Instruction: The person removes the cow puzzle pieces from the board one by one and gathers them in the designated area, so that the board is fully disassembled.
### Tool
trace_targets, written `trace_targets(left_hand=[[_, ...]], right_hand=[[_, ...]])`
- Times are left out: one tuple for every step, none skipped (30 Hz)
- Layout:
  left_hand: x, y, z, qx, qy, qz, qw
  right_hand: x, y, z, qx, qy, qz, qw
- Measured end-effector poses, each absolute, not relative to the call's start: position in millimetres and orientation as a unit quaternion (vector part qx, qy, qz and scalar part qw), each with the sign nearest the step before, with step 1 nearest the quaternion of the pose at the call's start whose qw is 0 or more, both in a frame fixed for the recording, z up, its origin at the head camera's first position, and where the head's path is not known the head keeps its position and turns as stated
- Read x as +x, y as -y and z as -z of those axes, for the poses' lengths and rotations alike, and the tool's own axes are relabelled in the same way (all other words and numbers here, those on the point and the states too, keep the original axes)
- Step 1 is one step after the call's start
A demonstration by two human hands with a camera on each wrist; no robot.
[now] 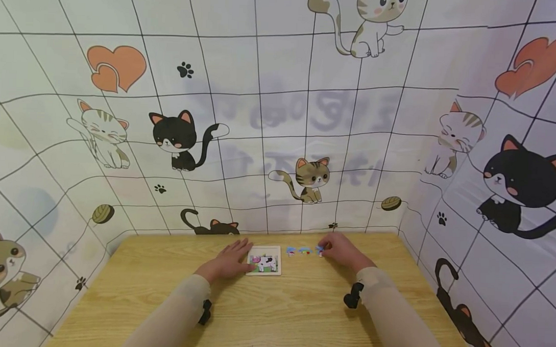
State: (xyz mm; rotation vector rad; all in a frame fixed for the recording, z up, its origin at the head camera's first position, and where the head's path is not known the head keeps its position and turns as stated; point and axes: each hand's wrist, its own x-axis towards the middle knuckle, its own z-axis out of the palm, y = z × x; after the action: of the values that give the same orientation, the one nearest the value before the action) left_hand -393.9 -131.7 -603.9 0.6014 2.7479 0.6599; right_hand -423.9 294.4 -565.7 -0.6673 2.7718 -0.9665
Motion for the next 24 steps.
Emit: trace_targets(left_hand=[[-394,132,604,0.206,-0.944,-0.226,0.127],[-393,131,603,0.207,-0.943,-0.229,0.126],[-393,131,602,0.206,-0.943,-0.227,0.128],[-392,131,601,0.206,-0.943,-0.229,0.127],[-391,131,600,0.207,-0.943,-0.230,0.126],[-391,131,601,0.209,-0.943,-0.231,0.121],[-391,131,600,0.209,-0.942,-0.232,0.121],[-390,131,599,0.210,-0.942,-0.235,0.119],[-390,132,600,0.211,-0.942,-0.232,0.116],[-388,131,596,0.212,-0.941,-0.236,0.117],[-385,130,592,0.213,-0.940,-0.238,0.118],[-382,129,587,0.212,-0.940,-0.239,0.121],[-378,128,581,0.211,-0.939,-0.242,0.126],[-376,127,577,0.211,-0.938,-0.244,0.127],[-375,127,576,0.212,-0.938,-0.243,0.126],[-372,126,571,0.211,-0.937,-0.245,0.130],[-372,125,571,0.210,-0.938,-0.243,0.130],[-371,125,570,0.210,-0.938,-0.243,0.129],[-371,125,571,0.210,-0.938,-0.243,0.128],[-371,125,570,0.210,-0.939,-0.242,0.128],[-371,125,571,0.210,-0.939,-0.242,0.127],[-371,125,571,0.210,-0.939,-0.241,0.125],[-373,126,575,0.212,-0.940,-0.240,0.122],[-373,126,574,0.213,-0.940,-0.239,0.121]], right_hand=[[-424,-294,565,-0.226,-0.917,0.321,0.066],[-423,-294,564,-0.229,-0.916,0.321,0.068],[-423,-294,564,-0.230,-0.916,0.322,0.069],[-423,-294,564,-0.232,-0.915,0.323,0.071],[-423,-294,563,-0.233,-0.914,0.323,0.073],[-423,-294,563,-0.234,-0.914,0.323,0.074],[-423,-294,563,-0.232,-0.915,0.323,0.075],[-423,-293,563,-0.230,-0.915,0.322,0.076],[-423,-293,563,-0.228,-0.916,0.322,0.076],[-423,-293,563,-0.228,-0.916,0.321,0.076],[-423,-293,563,-0.231,-0.916,0.319,0.073],[-423,-293,563,-0.230,-0.917,0.318,0.072],[-423,-293,563,-0.230,-0.917,0.317,0.071],[-423,-293,564,-0.234,-0.917,0.315,0.069],[-423,-294,564,-0.234,-0.918,0.314,0.067],[-422,-294,564,-0.234,-0.918,0.314,0.065],[-422,-294,564,-0.235,-0.918,0.313,0.063],[-422,-294,564,-0.233,-0.919,0.313,0.062],[-422,-295,565,-0.234,-0.919,0.313,0.060],[-422,-295,565,-0.233,-0.919,0.313,0.059],[-422,-295,564,-0.232,-0.918,0.315,0.059],[-422,-296,564,-0.233,-0.918,0.316,0.058],[-421,-296,564,-0.230,-0.918,0.318,0.060],[-421,-296,563,-0.228,-0.917,0.322,0.061]])
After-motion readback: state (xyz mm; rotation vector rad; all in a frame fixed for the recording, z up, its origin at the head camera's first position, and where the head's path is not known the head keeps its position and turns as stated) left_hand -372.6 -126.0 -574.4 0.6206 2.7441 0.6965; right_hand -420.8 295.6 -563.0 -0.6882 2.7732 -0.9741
